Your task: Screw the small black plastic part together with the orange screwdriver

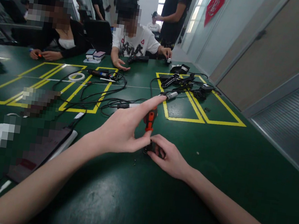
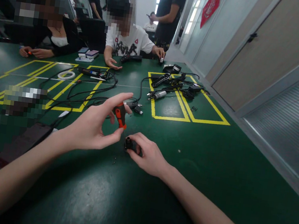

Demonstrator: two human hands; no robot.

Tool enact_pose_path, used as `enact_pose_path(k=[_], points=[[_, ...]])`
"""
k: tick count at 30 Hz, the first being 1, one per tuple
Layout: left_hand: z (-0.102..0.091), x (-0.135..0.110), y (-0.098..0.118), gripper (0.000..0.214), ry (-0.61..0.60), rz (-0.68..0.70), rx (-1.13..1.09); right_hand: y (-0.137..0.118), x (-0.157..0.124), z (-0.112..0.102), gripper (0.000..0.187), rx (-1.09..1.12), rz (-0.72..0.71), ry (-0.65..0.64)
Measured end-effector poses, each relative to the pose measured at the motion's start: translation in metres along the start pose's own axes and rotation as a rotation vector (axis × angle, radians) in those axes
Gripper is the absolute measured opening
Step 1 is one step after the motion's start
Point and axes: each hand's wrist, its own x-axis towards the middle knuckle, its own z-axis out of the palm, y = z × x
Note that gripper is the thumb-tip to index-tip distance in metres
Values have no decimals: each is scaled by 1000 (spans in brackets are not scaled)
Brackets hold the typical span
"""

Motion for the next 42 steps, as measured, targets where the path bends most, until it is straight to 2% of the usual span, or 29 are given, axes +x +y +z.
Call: enact_pose_path(k=[4, 12, 17, 24, 32, 39, 42], points=[[-3, 2, 1, 77, 19, 81, -98, 1, 0, 0, 26, 13, 3, -3], [-2, 4, 4, 65, 40, 91, -86, 2, 0, 2, 29, 6, -7, 19], [1, 2, 2, 47, 19, 96, -42, 3, 1, 4, 25, -8, -31, 31], [-8, 4, 3, 76, -12, 119, -76, 4, 1, 3, 28, -16, -18, 3], [-5, 4, -1, 48, 13, 133, -35, 3, 1, 2, 27, -26, -37, 31], [-8, 5, 4, 66, 14, 148, -61, 4, 1, 1, 28, -14, -20, -5], [-6, 5, 2, 63, 32, 151, -34, 5, 1, 2, 28, -27, -32, 14]])
